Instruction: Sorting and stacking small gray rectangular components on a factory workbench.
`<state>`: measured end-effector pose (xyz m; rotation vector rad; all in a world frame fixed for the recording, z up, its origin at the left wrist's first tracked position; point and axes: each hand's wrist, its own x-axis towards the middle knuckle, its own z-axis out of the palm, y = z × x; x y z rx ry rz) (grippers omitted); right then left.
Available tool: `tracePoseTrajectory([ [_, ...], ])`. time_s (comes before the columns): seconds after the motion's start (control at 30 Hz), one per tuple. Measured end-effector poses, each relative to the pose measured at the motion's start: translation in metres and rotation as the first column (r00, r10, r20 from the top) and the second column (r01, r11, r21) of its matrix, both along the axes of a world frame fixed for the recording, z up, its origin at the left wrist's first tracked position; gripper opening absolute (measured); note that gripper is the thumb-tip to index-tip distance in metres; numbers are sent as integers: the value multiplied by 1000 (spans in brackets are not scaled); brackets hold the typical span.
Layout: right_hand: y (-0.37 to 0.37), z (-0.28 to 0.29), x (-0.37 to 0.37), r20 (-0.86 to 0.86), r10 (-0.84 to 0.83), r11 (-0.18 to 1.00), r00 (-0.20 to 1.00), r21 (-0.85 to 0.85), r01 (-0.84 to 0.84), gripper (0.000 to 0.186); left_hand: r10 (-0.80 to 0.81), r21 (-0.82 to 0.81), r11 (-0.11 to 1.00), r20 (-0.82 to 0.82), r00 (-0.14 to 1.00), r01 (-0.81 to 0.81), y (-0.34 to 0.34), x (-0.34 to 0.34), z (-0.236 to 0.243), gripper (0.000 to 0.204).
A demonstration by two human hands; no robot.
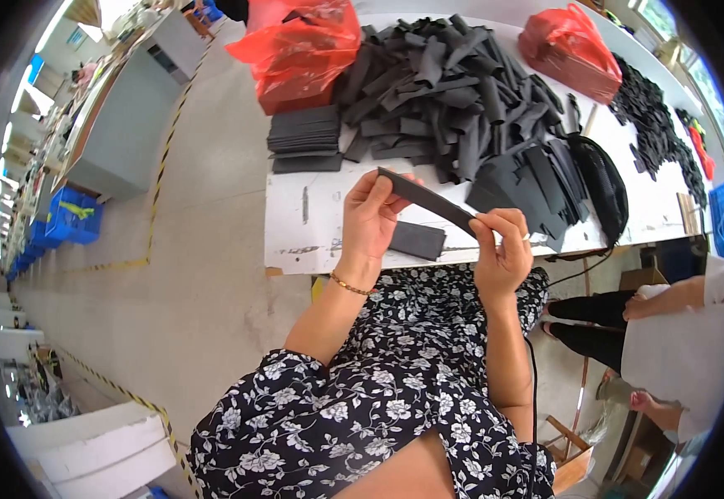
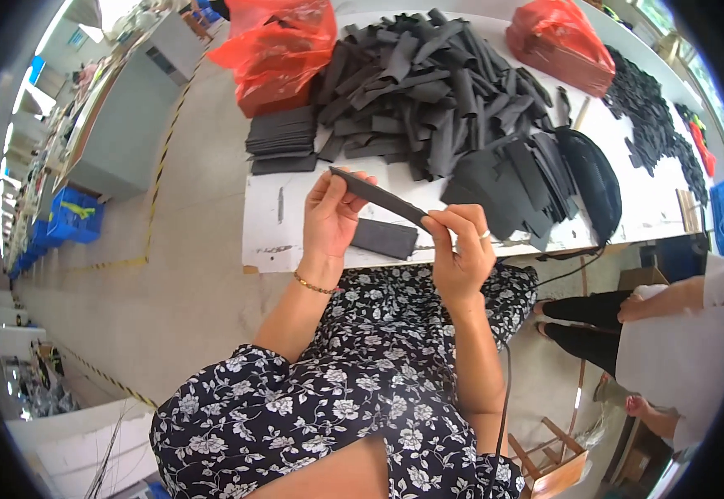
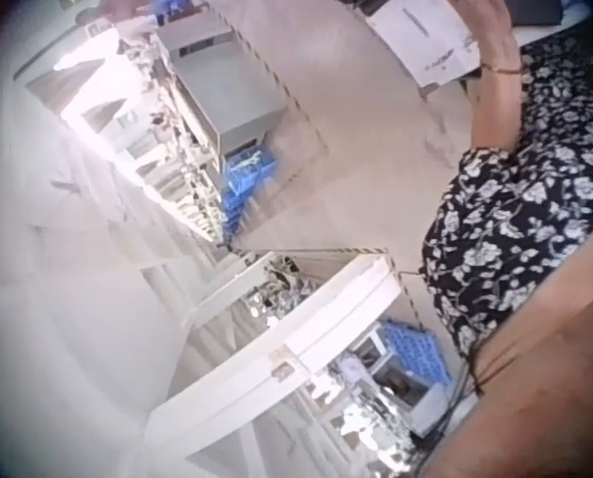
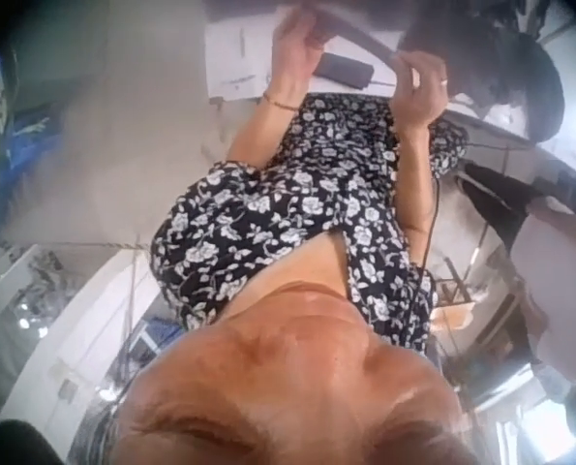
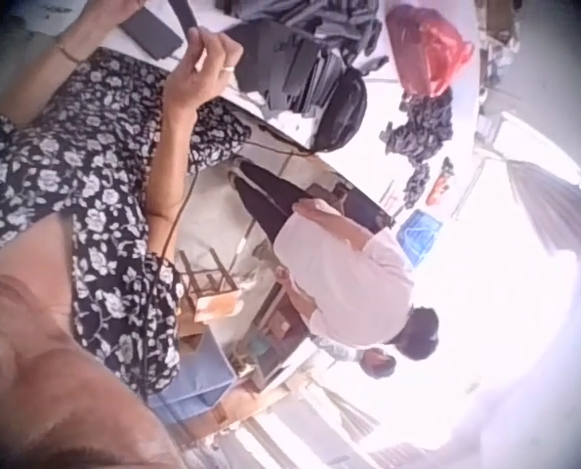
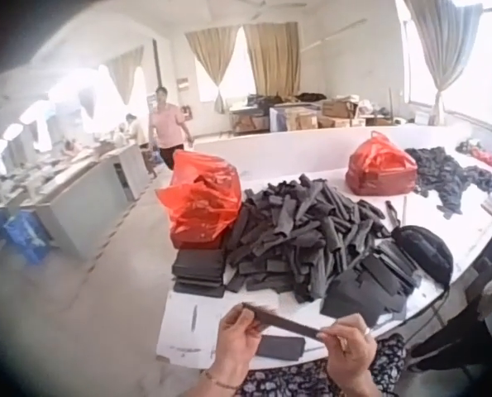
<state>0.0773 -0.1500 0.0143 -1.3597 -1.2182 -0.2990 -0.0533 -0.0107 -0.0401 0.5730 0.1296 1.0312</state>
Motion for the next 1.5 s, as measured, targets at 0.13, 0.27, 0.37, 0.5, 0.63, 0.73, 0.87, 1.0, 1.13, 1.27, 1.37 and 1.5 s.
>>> tracePoseTrajectory([
  [0.13,-7,-7,0,-21,-1,998,1000,-65,0,17,-14,10,1000,45,999,13,-5,-6,0,16],
  [0.27,-2,-16,2,-77,28,996,997,-78,-34,15,-6,32,999,-71,997,8,-6,-11,13,17],
  [0.37,2,-13,3,-86,27,985,996,-170,-41,8,135,172,982,-309,941,-84,0,-21,9,20],
  [0.5,7,-19,-10,-483,9,926,876,-327,-189,6,129,23,991,-374,918,-130,2,-37,14,22],
  [0.63,13,-69,-19,-582,-133,851,802,-482,-209,17,405,345,914,-767,497,-214,-5,-54,-32,23],
  [0.73,21,-91,-22,-187,-137,779,973,-627,-11,22,830,832,530,-549,98,163,-2,-64,-66,36],
  [0.87,6,-92,-22,84,-77,738,994,-665,113,29,741,832,521,-552,382,192,-5,-70,-42,62],
  [1.0,6,-81,-10,348,182,737,920,-668,107,57,701,749,288,-590,401,597,21,-80,-49,61],
  [1.13,17,-96,10,133,211,674,968,-737,-46,60,674,702,402,-661,329,587,22,-56,-48,60],
  [1.27,11,-78,10,226,217,623,950,-781,44,62,705,734,352,-616,351,581,31,-49,-37,53],
  [1.37,4,-80,20,167,62,780,984,-623,56,63,684,799,506,-602,413,326,76,-26,-19,41],
  [1.5,-6,-90,75,345,-184,682,920,-629,372,44,575,601,795,-790,213,81,134,20,-4,24],
])
